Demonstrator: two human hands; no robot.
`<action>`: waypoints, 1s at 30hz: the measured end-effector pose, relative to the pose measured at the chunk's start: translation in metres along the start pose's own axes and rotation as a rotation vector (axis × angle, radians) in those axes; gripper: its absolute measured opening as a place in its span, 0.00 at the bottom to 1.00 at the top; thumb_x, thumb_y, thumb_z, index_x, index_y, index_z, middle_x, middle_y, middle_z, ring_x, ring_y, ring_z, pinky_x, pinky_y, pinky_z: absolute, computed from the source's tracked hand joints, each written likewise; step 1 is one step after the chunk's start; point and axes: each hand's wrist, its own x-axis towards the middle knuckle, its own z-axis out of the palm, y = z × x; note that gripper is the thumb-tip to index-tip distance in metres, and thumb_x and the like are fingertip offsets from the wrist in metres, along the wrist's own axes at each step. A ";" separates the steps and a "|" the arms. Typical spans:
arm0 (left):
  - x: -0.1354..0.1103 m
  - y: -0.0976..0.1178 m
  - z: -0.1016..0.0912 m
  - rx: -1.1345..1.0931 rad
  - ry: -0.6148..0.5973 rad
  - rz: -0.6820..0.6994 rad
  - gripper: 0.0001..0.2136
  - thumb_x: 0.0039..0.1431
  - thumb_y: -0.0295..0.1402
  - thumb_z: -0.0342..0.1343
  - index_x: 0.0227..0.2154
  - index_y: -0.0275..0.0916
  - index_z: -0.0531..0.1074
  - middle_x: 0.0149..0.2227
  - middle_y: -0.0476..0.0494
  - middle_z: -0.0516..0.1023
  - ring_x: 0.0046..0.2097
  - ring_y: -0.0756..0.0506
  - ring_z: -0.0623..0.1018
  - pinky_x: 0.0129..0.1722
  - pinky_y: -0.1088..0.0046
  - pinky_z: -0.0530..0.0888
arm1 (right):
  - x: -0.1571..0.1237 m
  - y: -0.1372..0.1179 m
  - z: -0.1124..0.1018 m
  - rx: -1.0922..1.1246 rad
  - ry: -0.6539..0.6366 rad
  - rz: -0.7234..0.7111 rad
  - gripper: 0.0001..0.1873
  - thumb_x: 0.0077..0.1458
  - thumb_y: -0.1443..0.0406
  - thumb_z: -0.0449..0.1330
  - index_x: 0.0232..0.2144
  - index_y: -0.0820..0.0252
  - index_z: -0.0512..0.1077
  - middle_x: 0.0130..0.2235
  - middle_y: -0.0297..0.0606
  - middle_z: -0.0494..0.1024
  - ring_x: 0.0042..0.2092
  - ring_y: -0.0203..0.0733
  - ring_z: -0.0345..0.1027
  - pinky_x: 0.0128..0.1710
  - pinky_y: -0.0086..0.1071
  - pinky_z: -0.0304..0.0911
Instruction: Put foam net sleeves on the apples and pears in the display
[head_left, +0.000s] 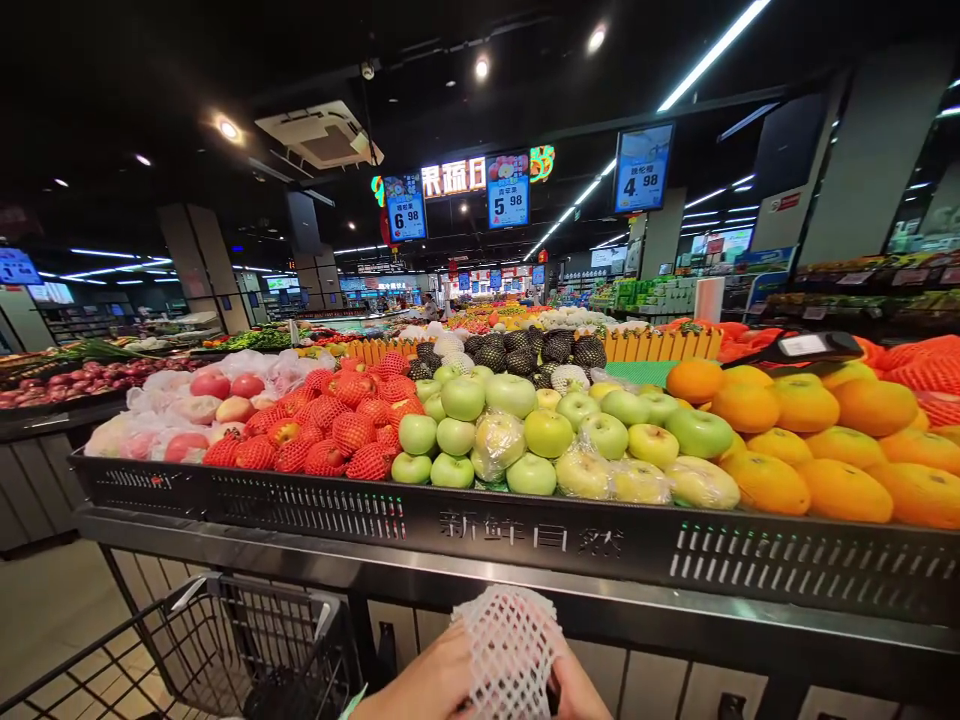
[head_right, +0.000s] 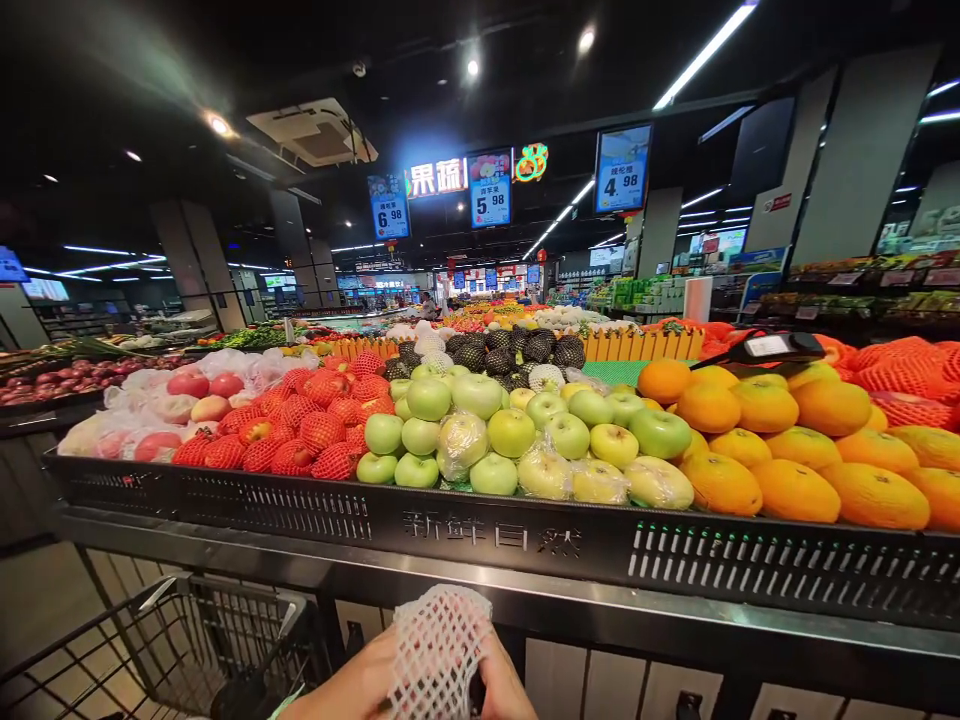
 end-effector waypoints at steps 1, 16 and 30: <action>-0.003 0.001 -0.004 0.029 0.026 -0.037 0.23 0.64 0.32 0.49 0.62 0.53 0.61 0.62 0.42 0.67 0.63 0.36 0.66 0.64 0.54 0.59 | 0.003 -0.001 0.000 0.032 -0.022 0.046 0.31 0.40 0.65 0.70 0.50 0.50 0.75 0.48 0.45 0.79 0.51 0.55 0.73 0.52 0.45 0.69; -0.034 -0.072 0.001 -0.920 0.694 -0.422 0.20 0.51 0.51 0.61 0.44 0.46 0.79 0.50 0.41 0.80 0.54 0.30 0.76 0.57 0.43 0.68 | 0.142 -0.080 -0.046 -0.760 0.257 -0.545 0.12 0.60 0.60 0.56 0.43 0.58 0.71 0.46 0.46 0.76 0.50 0.50 0.70 0.51 0.46 0.67; -0.027 -0.081 0.004 -1.018 0.746 -0.328 0.23 0.51 0.48 0.63 0.48 0.44 0.75 0.54 0.40 0.77 0.57 0.31 0.73 0.57 0.44 0.69 | 0.214 -0.057 0.015 -1.385 -0.020 -0.484 0.38 0.45 0.72 0.66 0.59 0.63 0.61 0.58 0.59 0.63 0.54 0.68 0.58 0.49 0.56 0.60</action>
